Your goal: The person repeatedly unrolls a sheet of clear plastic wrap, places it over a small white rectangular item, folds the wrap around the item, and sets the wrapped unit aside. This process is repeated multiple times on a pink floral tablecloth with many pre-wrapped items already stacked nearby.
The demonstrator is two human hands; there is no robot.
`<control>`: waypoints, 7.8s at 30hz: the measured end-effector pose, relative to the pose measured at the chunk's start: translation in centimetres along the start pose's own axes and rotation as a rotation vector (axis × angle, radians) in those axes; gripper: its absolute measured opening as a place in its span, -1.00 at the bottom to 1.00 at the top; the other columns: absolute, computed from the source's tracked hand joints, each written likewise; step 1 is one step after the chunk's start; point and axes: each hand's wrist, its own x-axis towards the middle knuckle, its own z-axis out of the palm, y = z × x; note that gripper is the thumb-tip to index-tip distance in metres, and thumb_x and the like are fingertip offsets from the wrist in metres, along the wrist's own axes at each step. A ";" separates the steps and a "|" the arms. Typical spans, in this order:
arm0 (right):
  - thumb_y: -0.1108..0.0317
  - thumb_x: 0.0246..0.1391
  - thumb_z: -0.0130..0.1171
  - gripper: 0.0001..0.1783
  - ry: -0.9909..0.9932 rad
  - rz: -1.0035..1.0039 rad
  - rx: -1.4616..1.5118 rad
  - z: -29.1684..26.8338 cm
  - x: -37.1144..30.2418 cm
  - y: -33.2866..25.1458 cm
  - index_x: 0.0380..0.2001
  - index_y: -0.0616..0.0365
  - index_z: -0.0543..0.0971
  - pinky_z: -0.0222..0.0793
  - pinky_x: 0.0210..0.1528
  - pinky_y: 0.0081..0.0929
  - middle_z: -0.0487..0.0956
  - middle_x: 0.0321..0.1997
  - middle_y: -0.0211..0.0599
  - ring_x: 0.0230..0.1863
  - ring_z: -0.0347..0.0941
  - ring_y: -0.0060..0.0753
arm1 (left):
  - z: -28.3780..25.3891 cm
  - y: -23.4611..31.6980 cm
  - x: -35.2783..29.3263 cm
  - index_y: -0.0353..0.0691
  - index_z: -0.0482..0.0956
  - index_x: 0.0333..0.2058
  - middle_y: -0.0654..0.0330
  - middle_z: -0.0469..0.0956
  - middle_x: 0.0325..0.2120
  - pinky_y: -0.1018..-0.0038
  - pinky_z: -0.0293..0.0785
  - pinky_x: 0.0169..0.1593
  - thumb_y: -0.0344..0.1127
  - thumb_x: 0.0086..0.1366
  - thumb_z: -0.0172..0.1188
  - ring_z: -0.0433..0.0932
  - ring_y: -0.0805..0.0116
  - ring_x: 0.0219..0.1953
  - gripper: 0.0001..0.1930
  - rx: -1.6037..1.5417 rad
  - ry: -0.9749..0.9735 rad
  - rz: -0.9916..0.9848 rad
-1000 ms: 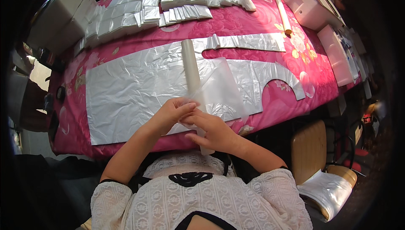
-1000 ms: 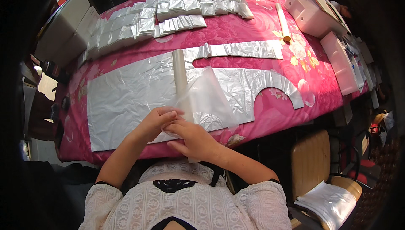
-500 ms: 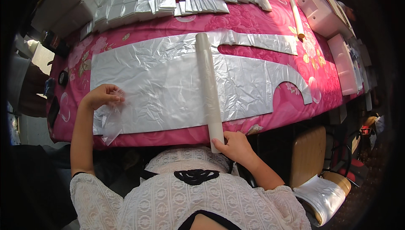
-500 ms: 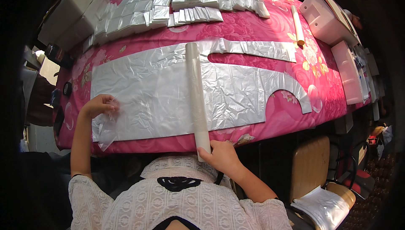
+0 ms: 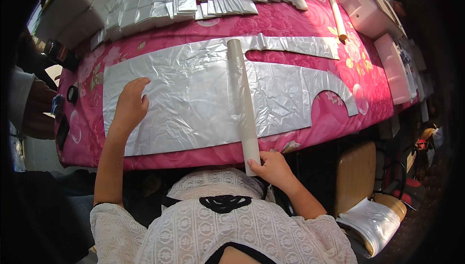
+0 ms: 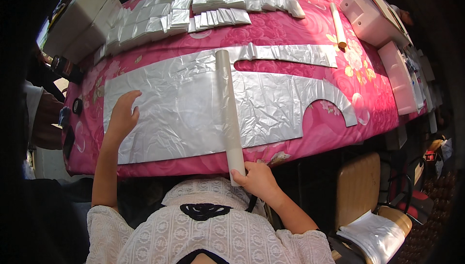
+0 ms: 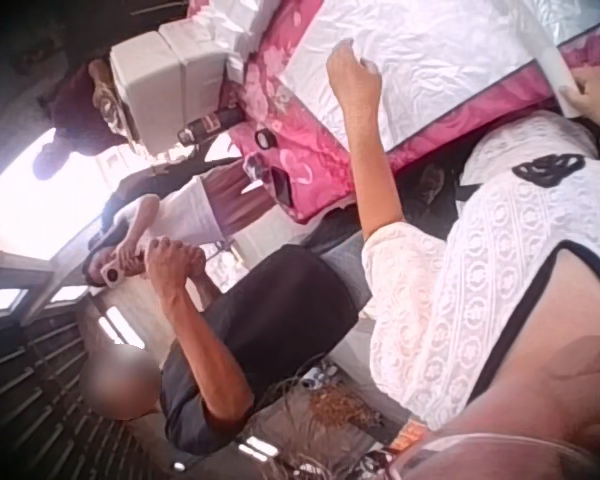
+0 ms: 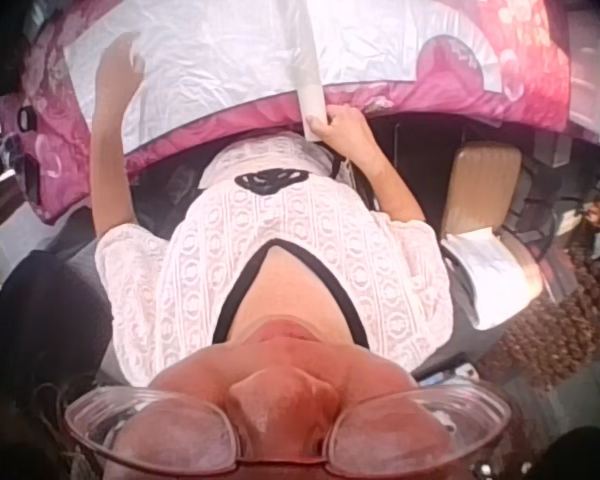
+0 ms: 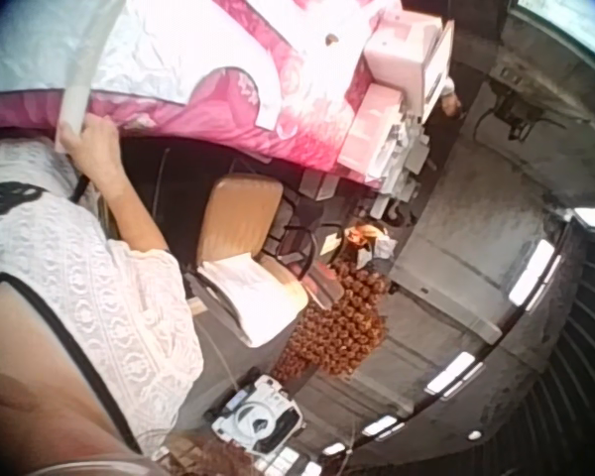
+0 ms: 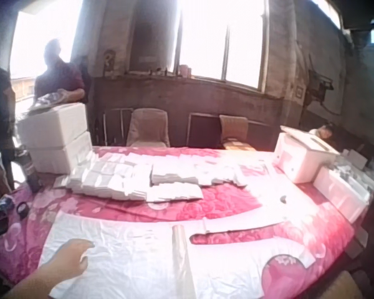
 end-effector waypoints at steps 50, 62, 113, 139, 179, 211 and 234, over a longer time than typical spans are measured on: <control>0.13 0.18 -0.14 -0.39 -0.088 -0.859 0.455 13.9 18.0 -25.7 0.15 0.38 0.17 -0.01 0.24 -0.25 0.28 0.14 0.20 0.22 0.13 0.11 | 16.0 12.3 0.7 -0.59 -0.03 0.16 -0.24 -0.02 0.21 0.15 -0.20 0.30 -0.18 0.17 -0.17 -0.06 -0.05 0.30 -0.31 0.066 0.107 0.199; 0.14 -0.07 0.17 -0.33 -0.119 -1.315 0.036 7.4 13.2 -18.9 0.05 0.36 0.29 -0.01 0.26 -0.20 0.26 0.17 0.07 0.27 0.04 0.05 | 18.1 13.1 0.8 -0.55 -0.09 0.19 -0.24 -0.08 0.23 0.15 -0.20 0.31 -0.21 0.15 -0.15 -0.08 -0.06 0.30 -0.29 -0.020 0.145 0.174; 0.33 -0.09 0.16 -0.35 -0.728 -0.117 1.382 16.6 19.6 -27.7 0.06 0.31 0.17 0.33 0.06 -0.32 0.38 -0.02 -0.03 0.05 0.34 -0.20 | -1.3 2.3 -18.6 -0.48 0.21 0.08 -0.01 0.50 -0.22 0.48 0.50 -0.32 -0.11 0.01 0.23 0.53 0.38 -0.35 -0.25 -1.951 0.119 -0.629; 0.35 -0.12 0.21 -0.54 -0.019 -0.165 1.309 7.8 13.6 -15.4 -0.21 0.31 0.24 0.41 -0.36 -0.47 0.39 -0.37 -0.23 -0.41 0.41 -0.49 | 3.1 8.2 -9.7 -0.26 0.25 0.04 0.13 0.45 -0.35 0.53 0.45 -0.32 0.15 0.18 -0.04 0.48 0.45 -0.42 -0.37 -1.455 -0.237 -0.744; 0.29 0.02 0.15 -0.80 0.288 -0.246 0.202 -16.0 30.4 0.0 -0.41 0.22 0.58 0.24 -0.51 -0.66 0.48 -0.58 -0.48 -0.56 0.31 -0.70 | 0.5 -1.0 -22.1 -0.37 0.41 -0.09 0.19 0.53 -0.40 0.56 0.47 -0.22 -0.22 0.00 0.35 0.52 0.46 -0.34 -0.47 -1.650 -1.070 -0.979; 0.17 0.02 0.14 -0.54 -0.034 -0.693 -0.277 -2.2 15.6 -9.9 -0.01 0.12 0.44 0.26 0.05 -0.29 0.43 -0.02 -0.10 0.03 0.33 -0.07 | 8.5 10.5 -7.6 -0.47 0.17 0.11 -0.16 0.08 0.19 0.12 -0.15 0.28 0.28 0.10 -0.09 0.01 -0.02 0.27 -0.12 -0.066 -0.347 0.411; 0.41 -0.19 0.19 -0.43 0.181 -0.873 -0.540 0.3 10.7 -5.3 0.02 -0.05 0.42 0.10 0.17 -0.15 0.45 -0.04 -0.29 0.04 0.30 -0.22 | 9.3 11.7 -9.9 -0.41 0.19 0.11 -0.12 0.08 0.19 0.12 -0.12 0.27 -0.06 -0.05 0.20 0.01 -0.01 0.27 -0.21 0.062 -0.261 0.353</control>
